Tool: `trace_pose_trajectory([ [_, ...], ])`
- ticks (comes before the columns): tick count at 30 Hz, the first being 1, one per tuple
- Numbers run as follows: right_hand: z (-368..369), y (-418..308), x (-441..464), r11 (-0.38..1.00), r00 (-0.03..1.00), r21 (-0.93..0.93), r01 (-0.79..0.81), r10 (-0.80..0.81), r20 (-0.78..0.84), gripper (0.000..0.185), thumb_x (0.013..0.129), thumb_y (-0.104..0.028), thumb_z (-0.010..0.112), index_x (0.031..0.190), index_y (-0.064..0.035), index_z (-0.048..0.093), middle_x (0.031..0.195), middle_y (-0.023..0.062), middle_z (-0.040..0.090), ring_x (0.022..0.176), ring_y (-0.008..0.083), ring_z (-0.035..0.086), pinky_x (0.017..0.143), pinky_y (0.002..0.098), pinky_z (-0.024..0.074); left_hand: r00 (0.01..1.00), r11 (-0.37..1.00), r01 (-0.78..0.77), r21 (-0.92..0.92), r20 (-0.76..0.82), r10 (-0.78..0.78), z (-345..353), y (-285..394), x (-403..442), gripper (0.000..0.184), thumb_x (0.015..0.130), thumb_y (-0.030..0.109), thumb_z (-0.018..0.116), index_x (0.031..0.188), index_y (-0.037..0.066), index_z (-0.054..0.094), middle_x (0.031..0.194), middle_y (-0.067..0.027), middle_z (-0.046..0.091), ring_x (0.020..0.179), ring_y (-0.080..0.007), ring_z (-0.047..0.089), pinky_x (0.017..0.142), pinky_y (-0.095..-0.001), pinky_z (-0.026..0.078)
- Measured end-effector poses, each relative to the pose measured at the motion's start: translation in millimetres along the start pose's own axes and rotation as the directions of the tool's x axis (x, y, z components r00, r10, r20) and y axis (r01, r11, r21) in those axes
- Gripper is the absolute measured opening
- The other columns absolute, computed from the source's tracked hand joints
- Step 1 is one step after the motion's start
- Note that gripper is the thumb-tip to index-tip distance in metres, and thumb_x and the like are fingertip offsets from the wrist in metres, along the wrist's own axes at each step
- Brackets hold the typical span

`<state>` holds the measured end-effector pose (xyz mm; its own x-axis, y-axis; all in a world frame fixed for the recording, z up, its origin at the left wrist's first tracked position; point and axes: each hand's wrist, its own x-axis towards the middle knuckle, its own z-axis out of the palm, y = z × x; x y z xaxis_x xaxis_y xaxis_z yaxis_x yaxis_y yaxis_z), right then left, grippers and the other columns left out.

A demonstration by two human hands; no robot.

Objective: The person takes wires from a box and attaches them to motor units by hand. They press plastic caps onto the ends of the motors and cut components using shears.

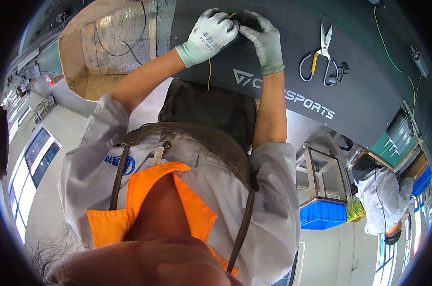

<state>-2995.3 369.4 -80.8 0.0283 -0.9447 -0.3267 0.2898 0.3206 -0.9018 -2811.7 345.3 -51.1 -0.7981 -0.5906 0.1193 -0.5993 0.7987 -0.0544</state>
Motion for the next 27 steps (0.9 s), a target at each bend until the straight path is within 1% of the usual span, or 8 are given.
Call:
trace_pose_trajectory([
  [3, -6, 0, -2, 0.998, 0.999, -0.047, 0.033, -0.031, 0.035, 0.042, 0.085, 0.002, 0.073, 0.126, 0.0038, 0.065, 0.118, 0.011, 0.07, 0.11, 0.0169, 0.065, 0.099, 0.0286, 0.0514, 0.999, 0.999, -0.031, 0.015, -0.006, 0.031, -2, 5, 1, 0.023, 0.079, 0.016, 0.065, 0.1, 0.008, 0.07, 0.097, -0.0041, 0.068, 0.101, -0.0231, 0.065, 0.098, -0.0481, 0.051],
  [9, -8, 3, -3, 0.98, 0.998, 0.197, 0.013, -0.026, 0.064, 0.039, 0.088, -0.002, 0.072, 0.125, 0.0064, 0.065, 0.119, 0.0105, 0.07, 0.108, 0.0156, 0.065, 0.099, 0.0277, 0.0502, 1.0, 0.995, -0.024, 0.098, 0.01, 0.023, -8, -2, 3, 0.021, 0.078, 0.015, 0.066, 0.098, 0.01, 0.069, 0.091, -0.0028, 0.065, 0.098, -0.0219, 0.064, 0.094, -0.0435, 0.053],
  [12, 16, -1, 4, 0.99, 1.0, 0.142, 0.017, -0.014, -0.024, 0.036, 0.088, -0.002, 0.074, 0.122, 0.0072, 0.066, 0.115, 0.0098, 0.071, 0.104, 0.0145, 0.066, 0.096, 0.0264, 0.0514, 0.996, 0.989, -0.065, 0.13, 0.076, 0.056, -24, -13, 10, 0.023, 0.08, 0.019, 0.065, 0.1, 0.011, 0.071, 0.099, -0.0042, 0.068, 0.103, -0.022, 0.065, 0.094, -0.0466, 0.052],
  [14, 33, 5, 10, 0.978, 0.981, 0.206, 0.034, 0.006, -0.193, 0.034, 0.086, 0.0, 0.075, 0.118, 0.007, 0.067, 0.11, 0.0086, 0.071, 0.098, 0.0136, 0.066, 0.091, 0.0253, 0.0532, 0.997, 0.998, -0.065, 0.023, 0.046, 0.064, -39, -21, 18, 0.015, 0.077, 0.014, 0.069, 0.09, 0.007, 0.068, 0.083, -0.008, 0.063, 0.08, -0.0298, 0.062, 0.075, -0.0392, 0.052],
  [18, 57, 18, 19, 0.975, 0.927, 0.202, 0.096, -0.013, -0.376, 0.03, 0.084, 0.003, 0.076, 0.112, 0.006, 0.069, 0.104, 0.0093, 0.072, 0.091, 0.014, 0.067, 0.084, 0.026, 0.0552, 0.997, 0.996, -0.05, 0.079, 0.071, 0.044, -52, -22, 26, 0.009, 0.083, 0.013, 0.068, 0.086, 0.004, 0.069, 0.079, -0.0048, 0.065, 0.075, -0.0222, 0.064, 0.073, -0.0343, 0.052],
  [20, 57, 30, 25, 0.984, 0.91, 0.121, 0.129, -0.069, -0.408, 0.027, 0.083, 0.003, 0.076, 0.11, 0.0049, 0.07, 0.102, 0.0094, 0.073, 0.09, 0.0145, 0.067, 0.084, 0.0267, 0.0556, 0.823, 1.0, 0.028, 0.007, 0.568, -0.027, -52, -25, 37, 0.02, 0.081, 0.019, 0.065, 0.099, 0.012, 0.072, 0.104, -0.0046, 0.068, 0.105, -0.0238, 0.064, 0.09, -0.0456, 0.054],
  [25, 52, 33, 21, 0.985, 0.906, 0.125, 0.119, -0.056, -0.42, 0.025, 0.085, 0.002, 0.075, 0.11, 0.003, 0.071, 0.102, 0.0081, 0.072, 0.09, 0.0149, 0.067, 0.082, 0.0274, 0.0565, 0.908, 0.961, 0.219, -0.167, 0.395, -0.138, -16, -33, 29, 0.012, 0.083, 0.016, 0.066, 0.093, 0.011, 0.071, 0.094, -0.0079, 0.068, 0.096, -0.0278, 0.066, 0.081, -0.0439, 0.055],
  [27, 52, 33, 19, 0.983, 0.908, 0.152, 0.107, -0.034, -0.417, 0.025, 0.085, 0.002, 0.075, 0.11, 0.0028, 0.071, 0.102, 0.0078, 0.072, 0.09, 0.0151, 0.067, 0.082, 0.0273, 0.0567, 0.919, 0.784, 0.388, -0.485, 0.26, -0.295, 0, -39, 19, 0.015, 0.081, 0.017, 0.072, 0.093, 0.009, 0.073, 0.093, -0.0091, 0.07, 0.092, -0.0262, 0.068, 0.081, -0.04, 0.054],
])
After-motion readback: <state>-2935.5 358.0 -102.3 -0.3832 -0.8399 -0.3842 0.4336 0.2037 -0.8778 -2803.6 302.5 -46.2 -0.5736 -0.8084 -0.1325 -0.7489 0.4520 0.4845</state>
